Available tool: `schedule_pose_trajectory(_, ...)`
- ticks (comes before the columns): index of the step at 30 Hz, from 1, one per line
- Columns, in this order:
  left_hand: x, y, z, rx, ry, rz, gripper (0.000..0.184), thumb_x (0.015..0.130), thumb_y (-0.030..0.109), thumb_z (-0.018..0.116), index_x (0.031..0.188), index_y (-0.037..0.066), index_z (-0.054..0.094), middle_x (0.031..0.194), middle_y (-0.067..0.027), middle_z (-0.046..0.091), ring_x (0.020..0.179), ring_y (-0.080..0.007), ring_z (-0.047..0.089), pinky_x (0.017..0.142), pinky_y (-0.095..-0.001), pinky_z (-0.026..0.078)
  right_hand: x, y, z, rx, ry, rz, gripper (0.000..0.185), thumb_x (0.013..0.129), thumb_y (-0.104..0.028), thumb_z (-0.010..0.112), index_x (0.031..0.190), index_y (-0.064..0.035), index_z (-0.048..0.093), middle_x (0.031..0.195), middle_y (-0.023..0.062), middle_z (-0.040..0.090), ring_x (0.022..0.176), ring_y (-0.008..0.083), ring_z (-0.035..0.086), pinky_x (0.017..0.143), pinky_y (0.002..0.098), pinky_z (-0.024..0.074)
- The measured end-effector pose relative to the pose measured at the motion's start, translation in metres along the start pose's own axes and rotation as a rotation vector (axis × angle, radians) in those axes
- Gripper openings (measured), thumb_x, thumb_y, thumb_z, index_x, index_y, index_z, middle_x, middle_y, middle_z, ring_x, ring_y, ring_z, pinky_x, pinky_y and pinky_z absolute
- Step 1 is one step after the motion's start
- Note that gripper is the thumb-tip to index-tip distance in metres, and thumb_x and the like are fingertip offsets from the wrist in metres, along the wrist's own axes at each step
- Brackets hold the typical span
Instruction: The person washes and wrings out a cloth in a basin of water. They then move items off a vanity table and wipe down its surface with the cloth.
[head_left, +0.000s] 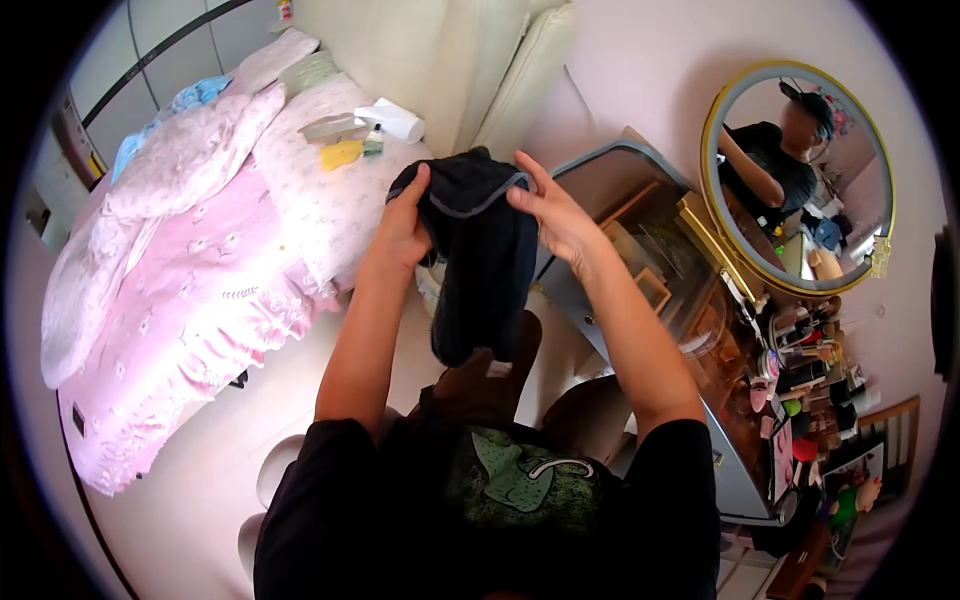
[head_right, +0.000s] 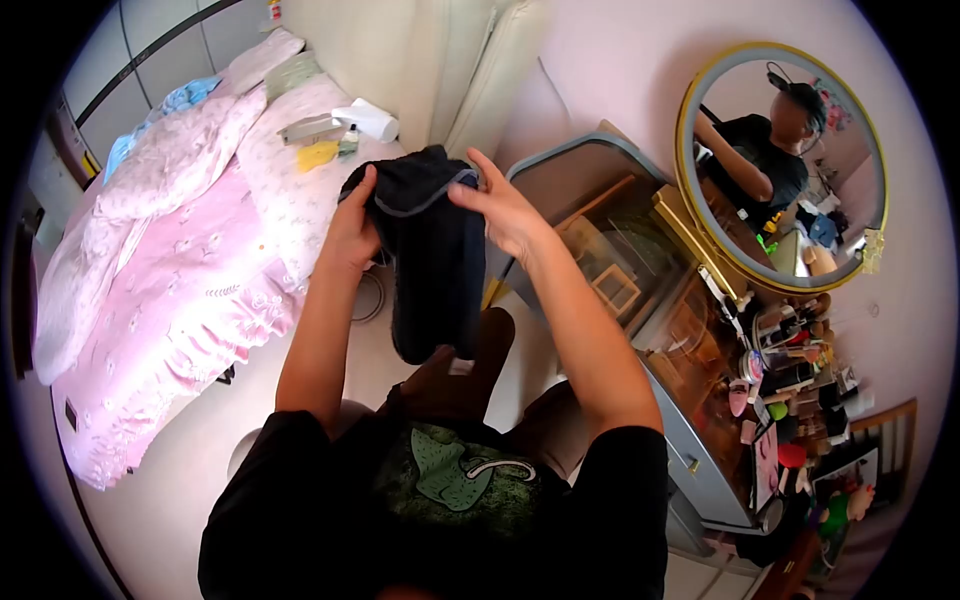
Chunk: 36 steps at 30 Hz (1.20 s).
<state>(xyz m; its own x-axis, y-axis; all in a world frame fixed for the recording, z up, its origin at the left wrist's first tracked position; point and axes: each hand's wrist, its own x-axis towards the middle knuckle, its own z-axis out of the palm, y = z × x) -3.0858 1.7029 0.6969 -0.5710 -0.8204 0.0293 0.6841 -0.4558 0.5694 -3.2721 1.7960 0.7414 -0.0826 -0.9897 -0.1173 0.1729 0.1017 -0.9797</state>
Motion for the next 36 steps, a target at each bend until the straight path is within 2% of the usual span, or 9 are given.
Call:
schedule_pose_trajectory(3,0.008,-0.017,-0.035,-0.197,-0.022,-0.047,0.046,0.09,0.03,0.062,0.122,-0.002,0.053,0.121,-0.0135,0.059,0.111,-0.0251,0.056,0.1,-0.0368,0.043,0.013,0.077,-0.025,-0.277,-0.022,0.044,0.093,0.075,-0.011,0.076,0.148,-0.0104,0.018,0.116,0.0227,0.057,0.104,0.0299,0.058,0.083,0.0382,0.0488)
schedule_pose_trajectory(9,0.013,-0.018,-0.088,0.74,-0.135,-0.202,0.037,0.088,0.014,0.061,0.119,-0.004,0.054,0.109,-0.0118,0.062,0.1,-0.0201,0.058,0.091,-0.0302,0.045,-0.014,0.083,-0.022,-1.226,0.035,-0.202,0.064,0.077,-0.011,0.069,0.133,-0.0058,0.04,0.087,0.0225,0.065,0.085,0.0374,0.063,0.077,0.041,0.05)
schedule_pose_trajectory(12,0.009,-0.005,-0.083,1.713,-0.01,-0.155,0.035,0.085,0.014,0.06,0.118,0.001,0.054,0.105,-0.0176,0.063,0.096,-0.0249,0.059,0.086,-0.0326,0.045,-0.03,0.072,-0.01,-1.492,0.178,-0.355,0.03,0.087,-0.01,0.055,0.116,-0.0062,0.05,0.076,0.0187,0.065,0.074,0.0387,0.063,0.068,0.0478,0.0493)
schedule_pose_trajectory(18,0.011,0.012,-0.053,1.552,0.136,0.423,0.029,0.088,0.014,0.054,0.116,0.004,0.056,0.098,-0.0138,0.064,0.093,-0.0216,0.061,0.086,-0.0286,0.045,-0.03,0.074,-0.025,-1.498,0.319,-0.347,0.021,0.09,-0.012,0.053,0.11,-0.009,0.057,0.077,0.0192,0.064,0.073,0.0381,0.063,0.067,0.0474,0.0491)
schedule_pose_trajectory(23,0.014,0.045,-0.041,1.426,-0.189,0.318,0.041,0.086,0.009,0.057,0.126,0.006,0.049,0.101,-0.0071,0.063,0.098,-0.015,0.057,0.09,-0.0259,0.042,-0.031,0.077,-0.032,-1.28,0.299,-0.379,0.02,0.087,-0.021,0.06,0.097,-0.0033,0.063,0.092,0.017,0.065,0.084,0.0338,0.063,0.072,0.0421,0.0492)
schedule_pose_trajectory(25,0.007,0.049,-0.033,1.268,-0.289,0.181,0.042,0.083,0.005,0.058,0.123,0.005,0.051,0.106,-0.0067,0.06,0.101,-0.0145,0.055,0.092,-0.0259,0.041,-0.029,0.085,-0.042,-0.774,0.164,-0.25,0.028,0.08,-0.026,0.07,0.093,-0.0014,0.063,0.092,0.0148,0.062,0.087,0.0315,0.061,0.074,0.0385,0.0475)
schedule_pose_trajectory(30,0.024,0.05,-0.046,1.484,-0.273,0.27,0.044,0.077,0.002,0.061,0.12,0.007,0.053,0.107,-0.0113,0.061,0.103,-0.0205,0.056,0.092,-0.0297,0.042,-0.03,0.096,-0.042,-0.854,0.271,-0.366,0.031,0.073,-0.022,0.077,0.091,-0.0006,0.061,0.085,0.0124,0.059,0.082,0.0276,0.06,0.074,0.0358,0.0472)
schedule_pose_trajectory(33,0.029,0.05,-0.04,1.719,-0.166,0.492,0.042,0.077,0.002,0.063,0.118,0.007,0.054,0.105,-0.0118,0.061,0.1,-0.0211,0.057,0.089,-0.0313,0.043,-0.026,0.086,-0.024,-0.933,0.381,-0.574,0.027,0.074,-0.018,0.076,0.087,-0.0005,0.06,0.083,0.0118,0.058,0.08,0.0251,0.059,0.073,0.0352,0.047)
schedule_pose_trajectory(36,0.029,0.041,-0.04,1.296,0.432,1.166,0.047,0.078,0.012,0.071,0.119,0.002,0.05,0.087,-0.0067,0.056,0.086,-0.0192,0.056,0.079,-0.0336,0.047,-0.029,0.061,0.017,-0.722,0.411,-0.592,0.024,0.076,-0.016,0.075,0.085,-0.0006,0.058,0.083,0.0118,0.057,0.078,0.026,0.059,0.072,0.0353,0.0468)
